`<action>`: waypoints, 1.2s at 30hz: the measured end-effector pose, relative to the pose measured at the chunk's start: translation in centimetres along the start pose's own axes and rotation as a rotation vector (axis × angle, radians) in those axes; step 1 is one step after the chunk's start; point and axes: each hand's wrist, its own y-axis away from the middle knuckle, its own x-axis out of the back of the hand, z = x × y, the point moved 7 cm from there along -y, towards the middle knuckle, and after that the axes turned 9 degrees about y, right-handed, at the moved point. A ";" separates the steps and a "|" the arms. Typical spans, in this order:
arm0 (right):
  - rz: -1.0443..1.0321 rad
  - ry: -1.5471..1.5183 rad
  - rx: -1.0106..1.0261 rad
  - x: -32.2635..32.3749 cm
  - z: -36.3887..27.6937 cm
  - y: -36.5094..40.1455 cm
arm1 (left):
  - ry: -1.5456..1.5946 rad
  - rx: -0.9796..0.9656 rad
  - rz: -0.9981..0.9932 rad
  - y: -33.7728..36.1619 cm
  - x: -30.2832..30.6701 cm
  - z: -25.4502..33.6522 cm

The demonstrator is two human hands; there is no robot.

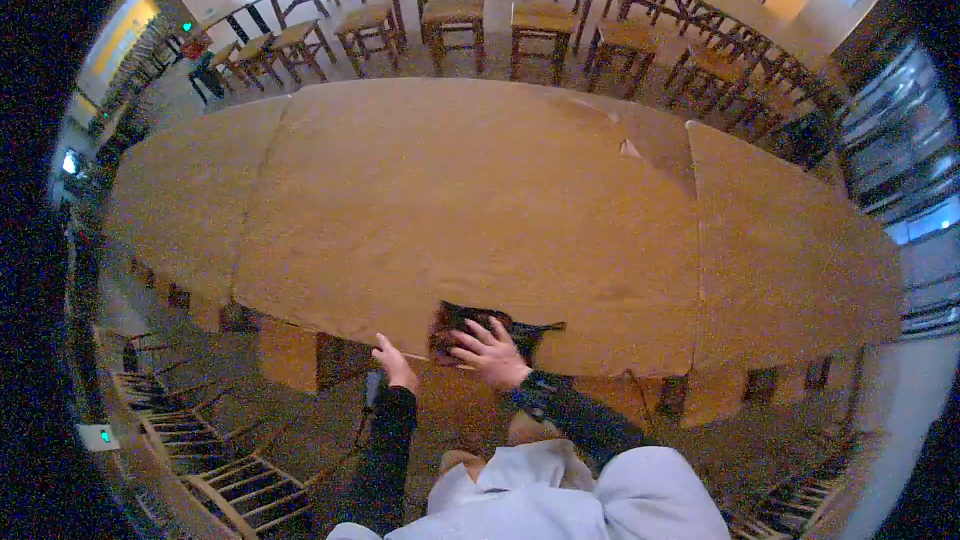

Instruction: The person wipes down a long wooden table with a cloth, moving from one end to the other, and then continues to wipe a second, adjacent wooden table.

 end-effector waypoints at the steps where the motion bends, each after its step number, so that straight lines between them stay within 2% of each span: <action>1: -0.044 -0.037 0.001 1.5 2.3 2.1 | 0.003 0.005 -0.001 -1.1 -1.0 -1.1; 2: -0.063 0.043 0.015 2.1 4.7 4.4 | 0.081 0.123 0.183 -3.3 -0.5 -4.1; 3: -0.101 -0.029 -0.020 3.1 7.2 5.9 | 0.155 0.242 0.369 -4.0 -0.1 -6.2; 4: -0.091 0.022 0.010 3.2 9.9 7.4 | 0.013 0.203 0.460 -0.6 -0.8 -1.5; 5: -0.082 0.071 0.038 3.2 12.4 8.2 | 0.008 0.210 0.461 0.2 -0.9 -0.3; 7: -0.068 0.039 0.059 6.1 16.7 6.1 | 0.048 0.344 0.521 0.6 -1.0 -0.2; 8: -0.087 0.015 0.071 6.4 19.0 4.6 | -0.111 0.332 0.531 -0.2 -0.5 -0.3; 11: -0.073 0.077 0.010 5.3 27.4 0.0 | -0.045 0.010 0.564 -7.8 2.3 -10.3; 12: -0.036 0.086 -0.050 5.2 29.8 -1.9 | -0.009 0.093 0.442 -3.9 0.6 -4.5; 13: -0.011 0.116 -0.096 5.5 32.0 -4.0 | -0.015 0.098 0.457 -5.2 1.8 -7.1; 15: 0.005 0.160 -0.160 4.3 37.4 -7.1 | -0.720 0.019 0.459 -9.6 5.3 -13.0; 16: 0.054 0.155 -0.222 3.7 40.0 -8.3 | -0.763 0.013 0.517 -8.1 5.3 -11.7; 19: 0.074 0.243 -0.370 3.1 46.7 -11.8 | -0.116 0.093 0.673 -2.9 3.5 -6.6; 21: 0.078 0.266 -0.452 3.2 49.5 -13.3 | 0.082 0.142 0.740 -0.2 1.8 -3.3; 22: 0.084 0.325 -0.474 1.8 51.7 -13.4 | 0.077 0.140 0.760 0.7 1.2 -1.6; 24: 0.057 0.325 -0.515 2.2 52.9 -14.1 | 0.000 0.056 0.774 1.8 0.1 1.5; 28: 0.118 0.352 -0.602 2.5 52.6 -14.4 | 0.004 0.127 0.753 2.0 -0.3 1.9; 30: 0.072 0.400 -0.638 2.1 50.9 -13.9 | -0.054 0.119 0.799 2.1 -0.5 1.9; 31: 0.027 0.445 -0.674 1.8 49.9 -13.5 | -0.161 0.043 0.755 -0.4 1.1 -1.9; 32: 0.048 0.393 -0.628 1.7 47.7 -13.2 | -0.269 -0.037 0.717 -2.8 2.5 -5.7; 33: -0.022 0.326 -0.593 2.5 44.5 -13.1 | -0.374 -0.118 0.684 -5.1 3.9 -9.4; 34: -0.023 0.292 -0.531 2.4 41.2 -12.4 | -0.369 -0.114 0.680 -5.4 4.5 -10.6; 36: 0.053 0.159 -0.423 2.8 34.9 -11.2 | -1.148 -0.011 0.571 -7.0 2.9 -10.2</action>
